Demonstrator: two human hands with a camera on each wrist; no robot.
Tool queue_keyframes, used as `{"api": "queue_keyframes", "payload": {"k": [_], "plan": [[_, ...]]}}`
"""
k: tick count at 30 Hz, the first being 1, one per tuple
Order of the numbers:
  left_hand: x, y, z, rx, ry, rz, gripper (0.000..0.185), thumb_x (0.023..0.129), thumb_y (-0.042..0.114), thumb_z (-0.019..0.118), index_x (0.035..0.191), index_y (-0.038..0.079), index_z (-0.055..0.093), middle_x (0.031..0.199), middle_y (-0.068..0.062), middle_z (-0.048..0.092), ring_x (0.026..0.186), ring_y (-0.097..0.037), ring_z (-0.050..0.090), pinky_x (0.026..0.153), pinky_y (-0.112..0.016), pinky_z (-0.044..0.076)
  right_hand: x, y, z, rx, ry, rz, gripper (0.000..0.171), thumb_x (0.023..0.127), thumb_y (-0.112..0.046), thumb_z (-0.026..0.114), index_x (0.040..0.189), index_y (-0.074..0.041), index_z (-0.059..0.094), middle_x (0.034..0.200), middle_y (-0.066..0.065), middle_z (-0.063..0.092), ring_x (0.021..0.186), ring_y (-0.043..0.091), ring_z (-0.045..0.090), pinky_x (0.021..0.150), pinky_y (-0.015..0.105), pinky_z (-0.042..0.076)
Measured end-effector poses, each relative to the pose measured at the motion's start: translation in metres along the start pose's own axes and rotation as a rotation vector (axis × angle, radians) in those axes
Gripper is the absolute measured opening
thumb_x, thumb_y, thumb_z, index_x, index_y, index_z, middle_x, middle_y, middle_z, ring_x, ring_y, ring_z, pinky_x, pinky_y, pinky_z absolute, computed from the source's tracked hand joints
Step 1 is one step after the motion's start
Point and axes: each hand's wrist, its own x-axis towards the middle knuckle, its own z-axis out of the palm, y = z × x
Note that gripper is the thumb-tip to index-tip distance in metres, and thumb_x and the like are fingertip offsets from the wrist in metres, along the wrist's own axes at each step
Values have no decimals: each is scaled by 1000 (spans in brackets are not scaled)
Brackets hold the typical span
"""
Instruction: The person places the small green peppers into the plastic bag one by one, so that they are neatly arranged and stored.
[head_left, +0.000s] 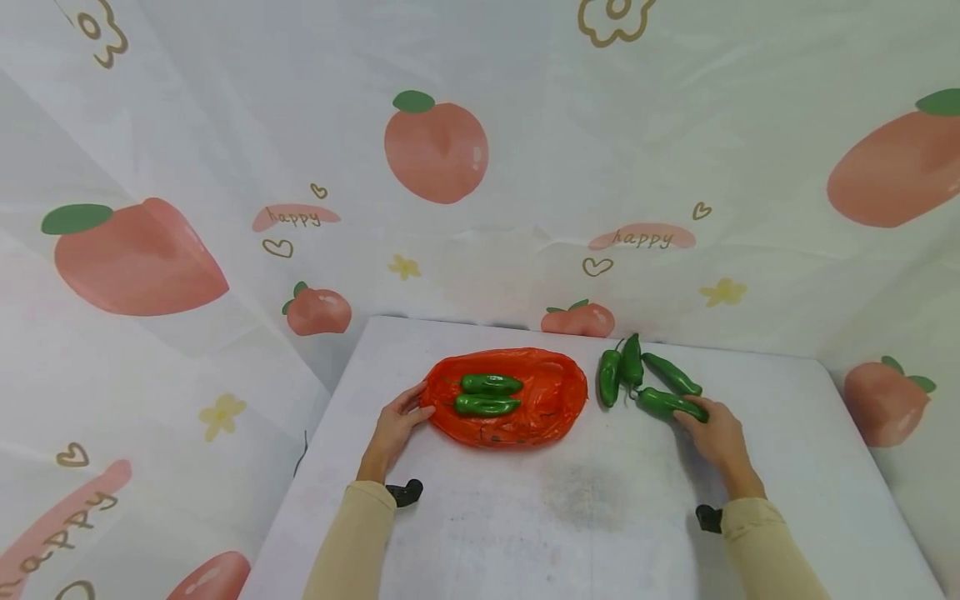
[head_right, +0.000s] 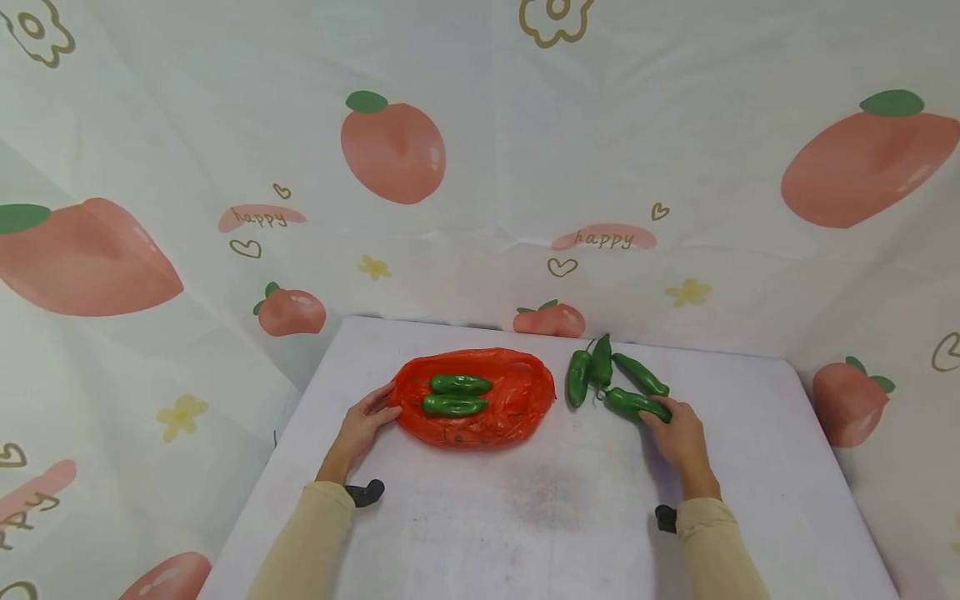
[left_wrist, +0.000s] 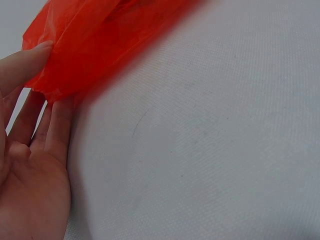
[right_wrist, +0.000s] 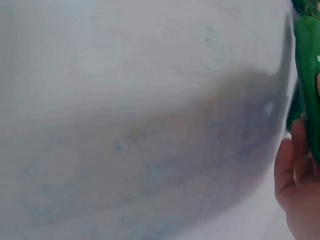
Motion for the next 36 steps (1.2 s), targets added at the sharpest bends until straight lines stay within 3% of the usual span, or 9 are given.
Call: {"api": "queue_keyframes", "payload": {"k": [6, 16, 26, 31, 36], "plan": [[0, 1, 0, 7, 3, -3, 60, 79, 37, 76, 134, 34, 53, 144, 4, 49, 139, -18, 40, 114, -42, 36, -4, -4, -10, 46, 25, -13, 62, 96, -47, 49, 138, -1, 46, 140, 38, 39, 127, 55, 37, 100, 65, 35], [0, 0, 0, 10, 8, -14, 58, 80, 35, 75, 134, 33, 53, 144, 4, 50, 138, -19, 40, 114, -42, 37, -11, -11, -23, 86, 77, -23, 59, 97, -45, 49, 136, -2, 49, 135, 37, 46, 115, 49, 50, 86, 57, 45], [1, -1, 1, -1, 2, -4, 58, 81, 33, 75, 135, 32, 53, 144, 3, 50, 138, -18, 41, 114, -41, 37, -13, -17, -39, 105, 167, -45, 55, 94, -44, 56, 134, -6, 53, 120, 29, 60, 90, 26, 56, 62, 23, 42], [0, 1, 0, 10, 4, -16, 57, 81, 35, 75, 134, 34, 53, 143, 6, 50, 138, -17, 41, 114, -40, 37, -13, -20, -44, 129, 201, -68, 51, 93, -40, 59, 132, -8, 54, 102, 22, 66, 69, -3, 52, 54, 18, 43], [1, 0, 0, 4, 3, -26, 57, 80, 35, 75, 133, 34, 54, 142, 6, 51, 137, -16, 42, 113, -39, 38, -14, -23, -45, 146, 172, -63, 54, 93, -45, 57, 133, -9, 53, 101, 20, 65, 68, -7, 50, 55, 19, 44]]}}
